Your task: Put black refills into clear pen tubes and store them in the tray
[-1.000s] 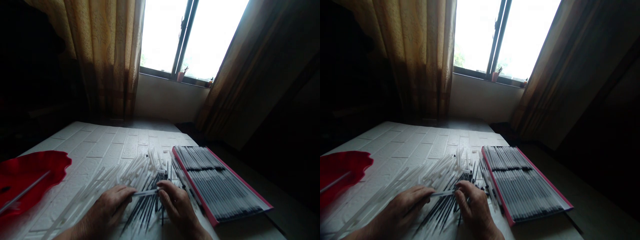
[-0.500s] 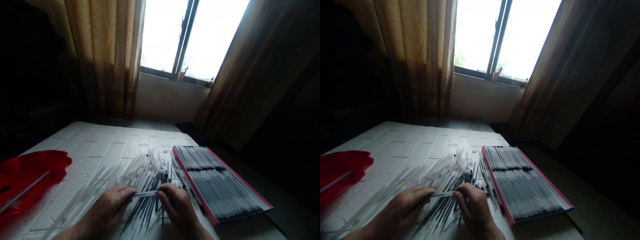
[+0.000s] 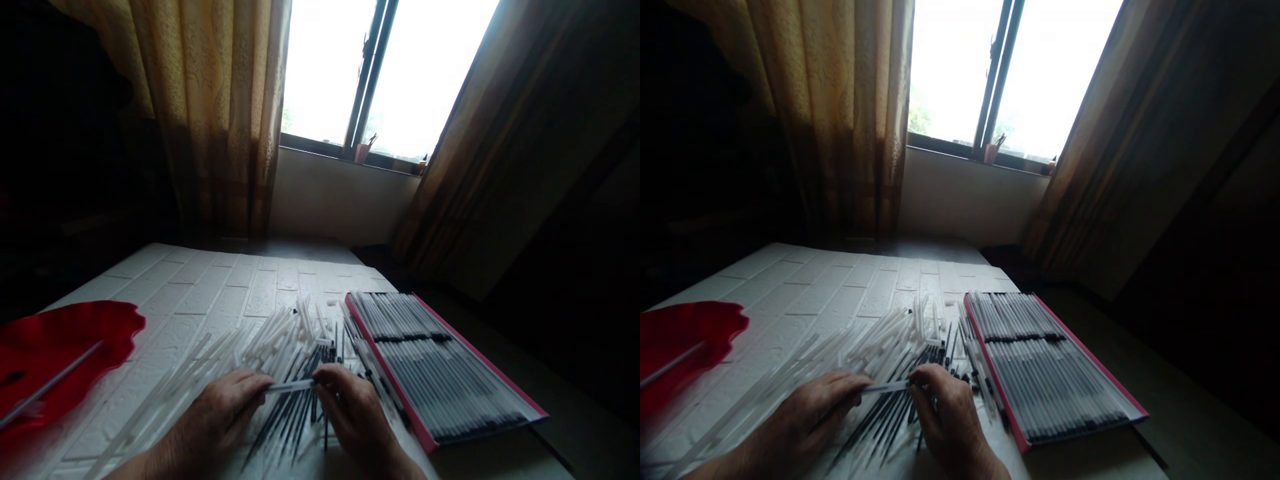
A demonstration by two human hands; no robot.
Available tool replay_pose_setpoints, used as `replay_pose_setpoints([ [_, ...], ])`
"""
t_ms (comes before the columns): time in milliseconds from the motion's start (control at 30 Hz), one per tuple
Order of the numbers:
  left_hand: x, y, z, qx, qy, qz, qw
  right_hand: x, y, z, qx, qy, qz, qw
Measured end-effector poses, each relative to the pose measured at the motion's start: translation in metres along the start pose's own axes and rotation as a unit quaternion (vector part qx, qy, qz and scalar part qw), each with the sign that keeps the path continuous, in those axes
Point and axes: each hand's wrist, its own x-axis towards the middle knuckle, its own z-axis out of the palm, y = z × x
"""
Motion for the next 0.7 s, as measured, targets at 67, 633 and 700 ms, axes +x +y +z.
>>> replay_pose_setpoints([
  [67, -0.0006, -0.0013, 0.0007, 0.001, 0.002, -0.001, 1.0, 0.0004, 0.0005, 0.0006, 0.003, 0.006, 0.0, 1.0],
  [633, -0.0006, -0.002, -0.0008, -0.011, -0.018, 0.003, 1.0, -0.001, 0.0038, 0.0009, 0.025, -0.026, 0.076, 0.996],
  [700, -0.0016, -0.0034, 0.0002, -0.014, -0.004, 0.011, 1.0, -0.0005, 0.004, 0.0006, 0.028, -0.032, 0.077, 0.996],
])
